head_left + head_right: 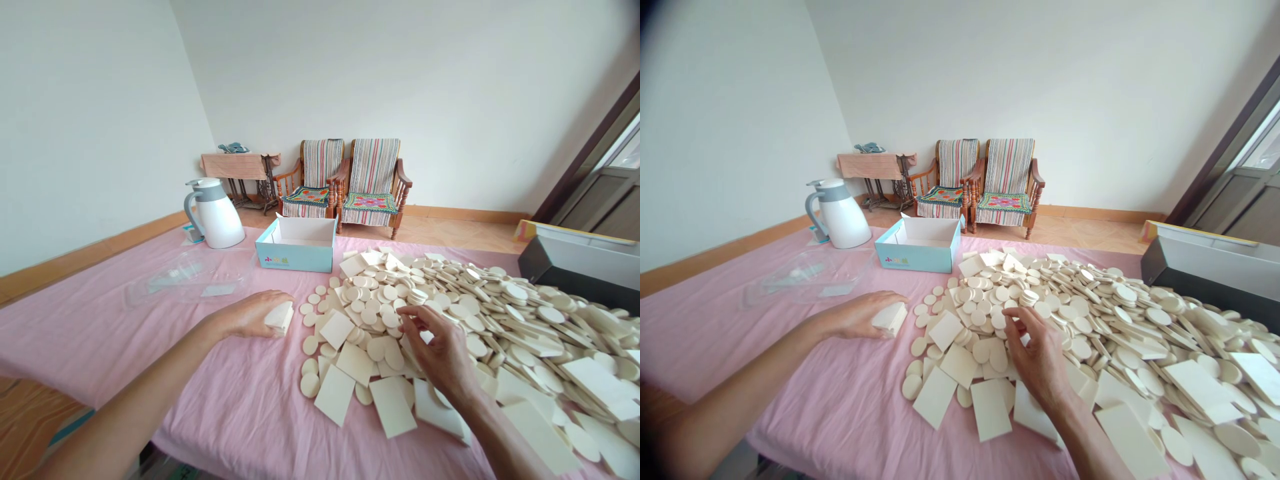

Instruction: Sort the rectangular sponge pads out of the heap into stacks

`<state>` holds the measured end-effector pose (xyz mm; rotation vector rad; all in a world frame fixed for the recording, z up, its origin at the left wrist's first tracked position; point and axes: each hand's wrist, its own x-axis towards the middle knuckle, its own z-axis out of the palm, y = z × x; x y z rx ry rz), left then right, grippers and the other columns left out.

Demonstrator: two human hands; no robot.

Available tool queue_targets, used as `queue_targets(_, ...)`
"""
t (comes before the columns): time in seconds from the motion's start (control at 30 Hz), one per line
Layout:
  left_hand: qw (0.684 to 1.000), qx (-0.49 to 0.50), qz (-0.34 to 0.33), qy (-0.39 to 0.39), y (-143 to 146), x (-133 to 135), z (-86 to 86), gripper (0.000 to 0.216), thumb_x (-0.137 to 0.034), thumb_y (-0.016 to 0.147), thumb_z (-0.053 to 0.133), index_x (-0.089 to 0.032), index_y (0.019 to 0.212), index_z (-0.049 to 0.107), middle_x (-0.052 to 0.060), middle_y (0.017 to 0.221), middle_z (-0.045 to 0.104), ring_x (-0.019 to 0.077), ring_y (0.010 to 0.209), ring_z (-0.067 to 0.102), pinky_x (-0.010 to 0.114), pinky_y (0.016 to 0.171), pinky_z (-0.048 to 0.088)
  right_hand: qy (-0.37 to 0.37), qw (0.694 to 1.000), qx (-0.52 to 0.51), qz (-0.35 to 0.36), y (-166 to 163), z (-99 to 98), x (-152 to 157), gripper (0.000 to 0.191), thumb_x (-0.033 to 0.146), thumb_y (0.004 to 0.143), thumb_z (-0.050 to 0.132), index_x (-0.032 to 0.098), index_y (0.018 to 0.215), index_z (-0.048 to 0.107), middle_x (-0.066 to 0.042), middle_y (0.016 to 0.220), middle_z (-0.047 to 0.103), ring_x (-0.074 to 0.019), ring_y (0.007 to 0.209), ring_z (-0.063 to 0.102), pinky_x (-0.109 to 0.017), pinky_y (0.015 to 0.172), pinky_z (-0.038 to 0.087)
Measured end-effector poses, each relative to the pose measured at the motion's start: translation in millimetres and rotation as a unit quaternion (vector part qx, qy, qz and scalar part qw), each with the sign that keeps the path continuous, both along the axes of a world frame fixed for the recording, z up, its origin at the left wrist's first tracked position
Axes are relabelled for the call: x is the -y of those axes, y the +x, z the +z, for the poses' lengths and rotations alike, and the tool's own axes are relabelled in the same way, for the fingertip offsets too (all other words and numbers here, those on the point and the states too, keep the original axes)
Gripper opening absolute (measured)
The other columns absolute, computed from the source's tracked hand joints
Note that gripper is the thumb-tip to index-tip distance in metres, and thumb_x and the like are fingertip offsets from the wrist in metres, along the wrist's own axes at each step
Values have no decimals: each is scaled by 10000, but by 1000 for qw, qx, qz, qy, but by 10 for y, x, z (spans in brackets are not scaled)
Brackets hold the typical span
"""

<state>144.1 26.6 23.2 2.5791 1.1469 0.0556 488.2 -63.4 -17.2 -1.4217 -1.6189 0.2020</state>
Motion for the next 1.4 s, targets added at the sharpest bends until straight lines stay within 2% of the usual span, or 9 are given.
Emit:
queue_targets(0.23, 1000, 0, -3, -3, 6, 4, -46, 782, -200, 630, 690, -220, 1361, 415, 104, 1317, 547, 293, 1189, 533, 384, 979, 423, 21, 1000, 6, 6, -42, 36, 35, 162, 280, 877, 516, 214, 934, 653, -27, 805, 667, -145, 659, 625, -206, 443, 433)
queue_targets(0.47, 1000, 2, -13, 23, -23, -40, -143, 777, -179, 645, 677, -254, 1369, 407, 85, 1275, 563, 267, 1148, 551, 359, 955, 431, -15, 991, 61, 120, -280, 171, 168, 196, 223, 911, 460, 213, 1037, 610, -52, 980, 639, -152, 808, 630, -265, 721, 512)
queue_targets(0.7, 1000, 1, -20, 5, -44, -69, -121, 777, -216, 659, 682, -254, 1381, 397, 84, 1300, 556, 272, 1159, 551, 360, 968, 424, -45, 980, 128, 147, -344, 202, 171, 219, 205, 924, 413, 202, 1028, 606, -73, 973, 637, -184, 831, 624, -311, 744, 514)
queue_targets(0.83, 1000, -12, 1, -1, 11, -16, 41, 1000, -291, 594, 791, -240, 1455, 287, 118, 1428, 447, 323, 1277, 441, 437, 1047, 359, -24, 988, 93, 124, -243, 158, 128, 197, 214, 924, 432, 205, 1004, 611, -61, 952, 640, -169, 812, 622, -281, 718, 511)
queue_targets(0.9, 1000, 12, -1, 28, 124, 42, 118, 873, -346, 650, 781, -232, 1413, 374, 109, 1419, 458, 305, 1281, 432, 422, 1065, 341, -2, 994, 63, 92, -163, 123, 105, 178, 231, 920, 456, 213, 989, 619, -50, 923, 642, -160, 789, 621, -248, 650, 504)
queue_targets(1.0, 996, 67, -36, 49, 405, 151, 126, 445, -278, 808, 648, -234, 1242, 559, 66, 1254, 588, 227, 1177, 524, 334, 1020, 388, 27, 999, 32, 23, -33, 59, 71, 146, 258, 899, 505, 222, 958, 633, -37, 886, 645, -155, 748, 621, -215, 518, 461)
queue_targets(1.1, 990, 72, -117, 32, 690, 232, 12, 524, -189, 787, 644, -222, 1294, 519, 71, 1305, 563, 218, 1232, 484, 332, 1067, 350, 30, 999, 21, -21, 77, -4, 44, 140, 264, 884, 527, 224, 957, 640, -29, 865, 651, -150, 713, 624, -209, 462, 429)
queue_targets(1.23, 987, 61, -150, 22, 882, 237, -99, 686, -179, 751, 657, -216, 1390, 410, 94, 1411, 480, 238, 1311, 407, 382, 1110, 308, 27, 999, 24, -34, 149, -47, 33, 145, 251, 881, 526, 225, 961, 643, -20, 846, 657, -144, 697, 630, -215, 498, 447)
queue_targets(1.4, 983, 57, -173, 6, 890, 153, -54, 669, -171, 736, 647, -199, 1371, 438, 106, 1413, 473, 247, 1340, 373, 391, 1122, 297, 29, 998, 42, -42, 157, -39, 43, 137, 234, 882, 520, 228, 939, 644, 0, 789, 651, -136, 678, 625, -242, 630, 475)
